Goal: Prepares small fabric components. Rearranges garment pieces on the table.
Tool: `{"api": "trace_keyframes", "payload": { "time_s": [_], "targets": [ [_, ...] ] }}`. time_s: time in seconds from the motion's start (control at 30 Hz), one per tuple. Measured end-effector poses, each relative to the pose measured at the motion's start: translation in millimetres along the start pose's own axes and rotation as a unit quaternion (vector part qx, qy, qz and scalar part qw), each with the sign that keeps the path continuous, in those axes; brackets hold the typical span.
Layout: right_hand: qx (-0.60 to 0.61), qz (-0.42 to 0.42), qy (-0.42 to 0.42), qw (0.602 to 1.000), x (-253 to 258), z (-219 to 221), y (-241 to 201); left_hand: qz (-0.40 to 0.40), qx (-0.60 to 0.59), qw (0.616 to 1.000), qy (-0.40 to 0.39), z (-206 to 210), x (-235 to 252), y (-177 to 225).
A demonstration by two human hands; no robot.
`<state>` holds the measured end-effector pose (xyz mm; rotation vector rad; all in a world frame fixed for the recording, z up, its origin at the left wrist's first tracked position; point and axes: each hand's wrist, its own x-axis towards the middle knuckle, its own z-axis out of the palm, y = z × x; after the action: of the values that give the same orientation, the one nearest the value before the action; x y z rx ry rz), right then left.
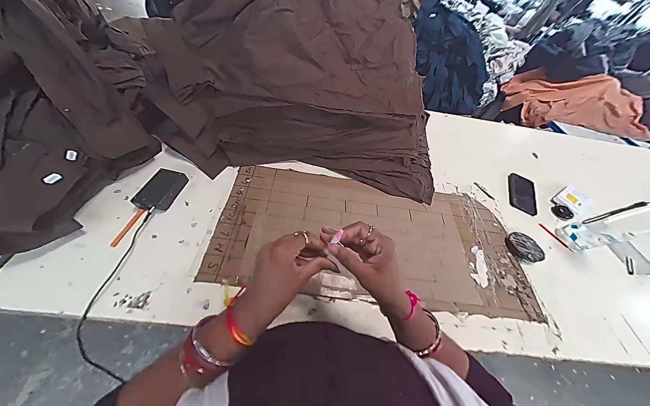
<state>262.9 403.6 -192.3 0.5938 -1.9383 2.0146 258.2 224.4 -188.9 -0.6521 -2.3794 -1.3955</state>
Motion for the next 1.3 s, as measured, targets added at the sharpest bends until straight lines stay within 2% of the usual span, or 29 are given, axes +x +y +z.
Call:
{"api": "trace_keyframes", "payload": {
  "time_s": [0.1, 0.13, 0.2, 0.27, 0.37, 0.53, 0.8, 0.93, 1.1, 1.13, 1.2, 1.3],
  "targets": [
    [-0.040, -0.007, 0.023, 0.999, -0.1, 0.7, -8.6, 0.050, 0.021, 0.997, 0.060, -12.0, 7.8, -5.2],
    [-0.053, -0.012, 0.024, 0.998, -0.7, 1.6, -9.8, 0.078, -0.002, 0.994, 0.078, -14.8, 11.6, -7.4],
    [-0.069, -0.022, 0.022, 0.997, -2.8, 3.9, -11.0, 0.109, -0.069, 0.990, 0.062, -15.7, 16.5, -8.1],
    [-0.074, -0.035, 0.020, 0.996, -3.4, 5.9, -12.0, 0.095, -0.114, 0.989, 0.028, -12.8, 17.7, -7.0],
    [-0.074, -0.043, 0.013, 0.996, -3.0, 6.6, -11.1, 0.077, -0.168, 0.982, 0.027, -7.9, 17.2, -6.3],
    [-0.080, -0.049, 0.009, 0.996, -6.2, 5.5, -6.8, 0.075, -0.166, 0.983, 0.016, -8.0, 14.1, -5.7],
    [-0.097, -0.049, -0.003, 0.994, -8.1, 7.1, -4.3, 0.028, -0.182, 0.982, -0.048, -19.0, 14.6, -6.8],
    [-0.182, -0.085, -0.002, 0.980, -9.9, 9.9, 0.3, -0.009, -0.130, 0.991, -0.038, -19.3, 13.2, -1.3],
    [-0.318, -0.182, 0.018, 0.930, -9.5, 15.9, 2.6, -0.016, -0.119, 0.992, 0.029, -12.1, 8.4, 1.5],
    [-0.319, -0.186, 0.017, 0.929, -9.4, 16.5, 2.8, -0.010, -0.122, 0.992, 0.038, -11.2, 7.9, 1.0],
    [-0.262, -0.159, 0.009, 0.952, -9.2, 17.3, 2.3, 0.005, -0.124, 0.991, 0.052, -11.1, 6.6, 1.0],
    [-0.105, -0.037, -0.013, 0.994, -7.2, 19.0, -3.9, 0.033, -0.087, 0.992, 0.080, -11.8, 5.3, 3.1]
  ]
}}
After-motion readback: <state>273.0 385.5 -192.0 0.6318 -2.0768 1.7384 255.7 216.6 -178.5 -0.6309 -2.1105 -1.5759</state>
